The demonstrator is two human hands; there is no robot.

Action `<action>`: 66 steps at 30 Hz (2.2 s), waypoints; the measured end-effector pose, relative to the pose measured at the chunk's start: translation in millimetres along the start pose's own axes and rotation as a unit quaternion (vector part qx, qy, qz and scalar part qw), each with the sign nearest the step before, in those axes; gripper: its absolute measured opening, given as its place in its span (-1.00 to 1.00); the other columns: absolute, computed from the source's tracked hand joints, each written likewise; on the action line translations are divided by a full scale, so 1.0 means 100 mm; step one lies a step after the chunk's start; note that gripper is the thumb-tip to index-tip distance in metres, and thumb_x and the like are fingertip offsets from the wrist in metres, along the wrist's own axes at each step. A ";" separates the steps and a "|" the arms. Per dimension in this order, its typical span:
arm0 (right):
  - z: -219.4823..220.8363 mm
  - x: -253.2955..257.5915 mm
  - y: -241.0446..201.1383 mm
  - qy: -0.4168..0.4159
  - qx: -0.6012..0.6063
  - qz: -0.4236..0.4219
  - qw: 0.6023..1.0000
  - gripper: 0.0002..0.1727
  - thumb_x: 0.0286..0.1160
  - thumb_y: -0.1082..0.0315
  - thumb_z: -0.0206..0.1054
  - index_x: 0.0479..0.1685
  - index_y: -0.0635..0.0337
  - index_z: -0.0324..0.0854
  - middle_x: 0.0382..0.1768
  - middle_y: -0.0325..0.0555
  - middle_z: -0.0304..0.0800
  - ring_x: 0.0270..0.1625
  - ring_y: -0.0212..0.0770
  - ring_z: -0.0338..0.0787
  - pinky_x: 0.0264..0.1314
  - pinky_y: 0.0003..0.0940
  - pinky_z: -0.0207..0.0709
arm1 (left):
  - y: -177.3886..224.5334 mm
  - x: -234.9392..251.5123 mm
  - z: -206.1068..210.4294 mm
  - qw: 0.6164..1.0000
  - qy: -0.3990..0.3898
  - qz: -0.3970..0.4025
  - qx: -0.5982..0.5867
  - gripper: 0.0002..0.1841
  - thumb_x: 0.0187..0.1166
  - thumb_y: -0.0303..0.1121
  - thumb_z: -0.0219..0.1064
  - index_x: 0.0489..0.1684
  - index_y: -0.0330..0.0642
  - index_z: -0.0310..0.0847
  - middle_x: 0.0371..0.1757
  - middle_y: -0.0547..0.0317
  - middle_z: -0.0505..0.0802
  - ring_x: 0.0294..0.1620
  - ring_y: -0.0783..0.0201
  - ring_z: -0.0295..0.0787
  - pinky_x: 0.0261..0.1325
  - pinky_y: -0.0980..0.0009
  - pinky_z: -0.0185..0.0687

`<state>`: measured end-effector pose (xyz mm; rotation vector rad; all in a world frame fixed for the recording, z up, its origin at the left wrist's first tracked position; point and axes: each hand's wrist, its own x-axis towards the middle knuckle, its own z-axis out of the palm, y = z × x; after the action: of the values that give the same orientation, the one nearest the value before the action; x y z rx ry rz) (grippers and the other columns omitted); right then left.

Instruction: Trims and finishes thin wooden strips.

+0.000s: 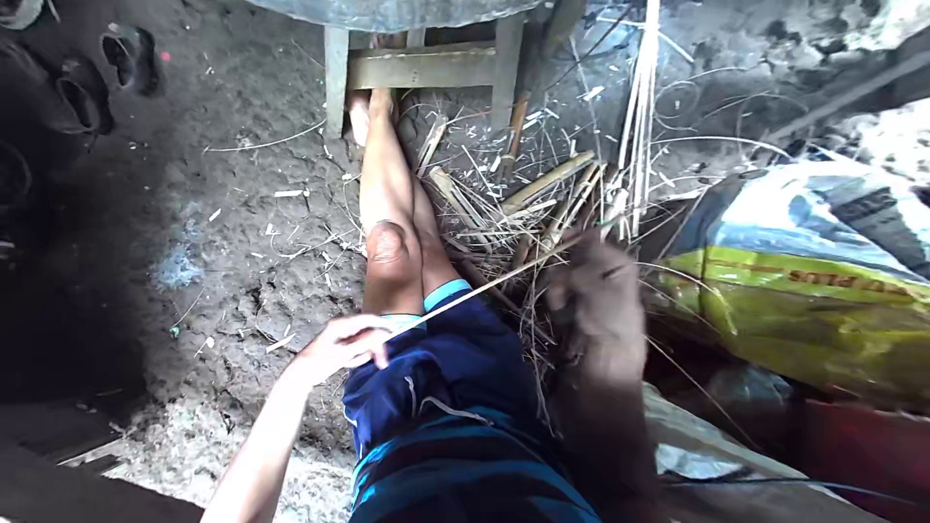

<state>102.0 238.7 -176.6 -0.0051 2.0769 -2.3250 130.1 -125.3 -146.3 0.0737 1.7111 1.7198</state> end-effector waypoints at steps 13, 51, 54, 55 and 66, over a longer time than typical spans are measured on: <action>1.00 -0.14 -0.08 -0.167 0.103 -0.112 0.974 -0.74 0.47 0.49 0.44 0.11 0.20 0.70 -0.35 -0.31 0.90 -0.40 -0.51 0.82 -0.34 -0.61 0.75 | 0.48 0.45 0.39 0.963 -0.138 0.000 -0.232 -0.75 0.76 -0.43 0.12 -0.22 -0.04 0.76 -0.51 0.39 0.74 -0.61 0.70 0.50 -0.57 0.81 0.35; 0.51 0.23 -0.29 -0.092 0.033 -0.065 0.993 -0.86 0.55 0.42 0.34 -0.17 -0.02 0.81 -0.42 -0.45 0.88 -0.52 -0.54 0.78 -0.49 -0.60 0.73 | -0.02 -0.25 0.22 0.951 -0.066 -0.088 -0.290 -0.92 0.63 -0.15 0.39 -0.13 0.17 0.74 -0.66 0.63 0.60 -0.72 0.75 0.39 -0.68 0.81 0.23; 0.27 0.36 -0.43 -0.023 0.047 -0.054 0.997 -0.77 0.54 0.42 0.26 -0.24 -0.13 0.80 -0.47 -0.52 0.87 -0.54 -0.59 0.76 -0.48 -0.63 0.69 | -0.18 -0.44 0.11 0.961 -0.053 -0.095 -0.256 -0.90 0.57 -0.08 0.44 -0.16 0.23 0.79 -0.67 0.65 0.59 -0.74 0.76 0.37 -0.70 0.81 0.22; 0.16 0.42 -0.48 0.010 0.049 -0.045 0.998 -0.74 0.55 0.43 0.19 -0.26 -0.15 0.78 -0.50 -0.53 0.85 -0.56 -0.59 0.73 -0.50 -0.64 0.66 | -0.25 -0.53 0.05 0.964 -0.042 -0.106 -0.240 -0.91 0.55 -0.07 0.46 -0.18 0.26 0.79 -0.67 0.65 0.59 -0.75 0.76 0.36 -0.71 0.80 0.22; -1.12 0.77 -0.74 0.212 0.056 -0.037 0.975 -0.75 0.88 0.26 -0.04 -0.10 -0.15 0.56 -0.48 -0.59 0.75 -0.53 -0.60 0.67 -0.38 -0.64 0.63 | -0.54 -1.61 -0.61 0.978 0.118 -0.143 -0.090 -0.80 0.63 -0.22 0.28 -0.12 0.26 0.89 -0.64 0.62 0.72 -0.74 0.74 0.42 -0.67 0.77 0.30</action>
<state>21.3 356.5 -117.1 0.4636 2.1358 -2.6777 244.3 -264.9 -134.0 -0.4554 1.6268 1.7057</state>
